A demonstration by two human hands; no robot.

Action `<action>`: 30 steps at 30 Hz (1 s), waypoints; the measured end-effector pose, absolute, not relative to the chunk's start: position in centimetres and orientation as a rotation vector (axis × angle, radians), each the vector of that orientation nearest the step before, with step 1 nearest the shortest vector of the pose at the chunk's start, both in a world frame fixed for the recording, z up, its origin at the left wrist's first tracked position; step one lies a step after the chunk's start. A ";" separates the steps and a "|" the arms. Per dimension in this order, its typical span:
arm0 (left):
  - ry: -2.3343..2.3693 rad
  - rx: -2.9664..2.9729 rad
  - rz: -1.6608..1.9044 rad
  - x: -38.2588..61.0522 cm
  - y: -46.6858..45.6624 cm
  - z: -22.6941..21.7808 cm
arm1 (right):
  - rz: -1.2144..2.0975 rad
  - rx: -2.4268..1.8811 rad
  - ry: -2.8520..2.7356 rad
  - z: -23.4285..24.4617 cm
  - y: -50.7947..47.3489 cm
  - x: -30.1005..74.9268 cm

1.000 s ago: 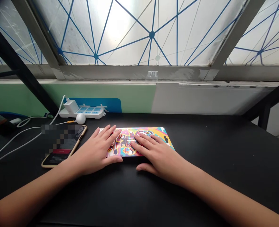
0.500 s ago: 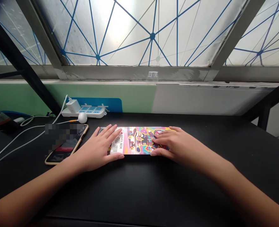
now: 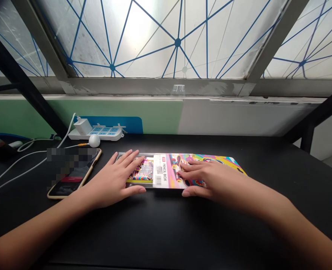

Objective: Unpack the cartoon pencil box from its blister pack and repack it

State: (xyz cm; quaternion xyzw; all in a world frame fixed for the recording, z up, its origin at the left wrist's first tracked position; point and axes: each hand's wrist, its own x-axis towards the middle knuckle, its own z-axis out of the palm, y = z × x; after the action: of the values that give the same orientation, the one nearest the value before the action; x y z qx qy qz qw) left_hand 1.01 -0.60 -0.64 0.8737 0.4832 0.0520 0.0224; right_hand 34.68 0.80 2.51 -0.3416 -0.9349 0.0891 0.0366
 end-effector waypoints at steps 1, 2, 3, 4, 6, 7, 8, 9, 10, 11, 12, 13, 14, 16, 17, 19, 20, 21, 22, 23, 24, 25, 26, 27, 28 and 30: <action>1.495 2.712 0.165 1.1 -0.6 -0.7 | 0.247 -1.067 -2.844 2.6 0.9 34.9; 1.496 2.718 0.166 1.1 -0.6 -0.7 | 0.191 -1.090 -2.801 2.5 0.9 34.8; 1.499 2.723 0.164 1.1 -0.6 -0.7 | 0.121 -1.111 -2.759 2.2 0.9 34.4; 1.501 2.727 0.162 1.1 -0.6 -0.7 | 0.058 -1.118 -2.728 1.7 0.8 33.8; 1.507 2.734 0.157 0.8 -0.5 -0.7 | -0.008 -1.087 -2.723 0.5 0.6 32.1; 1.510 2.732 0.152 0.6 -0.5 -0.6 | -0.012 -1.070 -2.737 -0.2 0.5 31.2; 1.515 2.723 0.145 0.4 -0.4 -0.4 | -0.004 -1.062 -2.755 -0.8 0.4 30.5; 1.526 2.706 0.136 0.2 -0.3 -0.3 | 0.008 -1.063 -2.771 -1.2 0.4 30.0; 1.538 2.684 0.126 0.0 -0.3 0.0 | 0.020 -1.067 -2.784 -1.5 0.5 29.8; 1.553 2.659 0.114 -0.1 -0.3 0.2 | 0.032 -1.074 -2.795 -1.6 0.6 29.8; 1.567 2.635 0.104 -0.2 -0.2 0.4 | 0.050 -1.074 -2.807 -1.5 0.8 30.0; 1.580 2.615 0.094 -0.2 -0.2 0.6 | 0.071 -1.068 -2.820 -1.4 1.0 30.5; 1.588 2.600 0.085 -0.2 -0.2 0.8 | 0.092 -1.066 -2.830 -1.1 1.2 31.1; 1.608 2.579 0.074 -0.2 -0.1 0.9 | 0.123 -1.084 -2.841 -0.7 1.6 32.4; 1.627 2.570 0.072 -0.3 0.0 1.0 | 0.132 -1.102 -2.837 -0.6 1.7 33.0; 1.680 2.550 0.063 -0.5 0.3 1.0 | 0.140 -1.146 -2.811 -0.5 2.1 34.1; 1.711 2.537 0.056 -0.7 0.5 0.9 | 0.134 -1.174 -2.794 -0.6 2.2 34.4; 1.736 2.519 0.046 -1.0 0.7 0.9 | 0.122 -1.202 -2.780 -0.7 2.4 34.7; 1.755 2.499 0.036 -1.2 1.0 0.9 | 0.108 -1.230 -2.775 -0.9 2.6 34.9; 1.768 2.477 0.028 -1.5 1.2 1.0 | 0.090 -1.262 -2.776 -1.0 2.8 35.1; 1.775 2.457 0.023 -1.7 1.4 1.0 | 0.069 -1.297 -2.779 -1.1 3.0 35.2; 1.776 2.441 0.023 -2.0 1.6 1.0 | 0.049 -1.331 -2.782 -1.1 3.2 35.3; 1.773 2.434 0.027 -2.1 1.7 1.1 | 0.034 -1.358 -2.788 -0.9 3.4 35.5; 1.764 2.436 0.033 -2.2 1.8 1.1 | 0.020 -1.378 -2.792 -0.6 3.6 35.8; 1.751 2.447 0.039 -2.3 1.9 1.1 | 0.001 -1.388 -2.793 -0.2 3.8 36.2; 1.727 2.471 0.043 -2.5 1.9 1.1 | -0.044 -1.381 -2.783 1.0 4.2 37.2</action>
State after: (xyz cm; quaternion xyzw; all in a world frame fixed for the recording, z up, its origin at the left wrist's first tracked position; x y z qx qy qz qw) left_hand -2.46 1.88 1.05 0.8180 0.5716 0.0141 0.0630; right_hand 37.20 4.24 0.96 -0.4444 -0.8955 -0.0141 0.0172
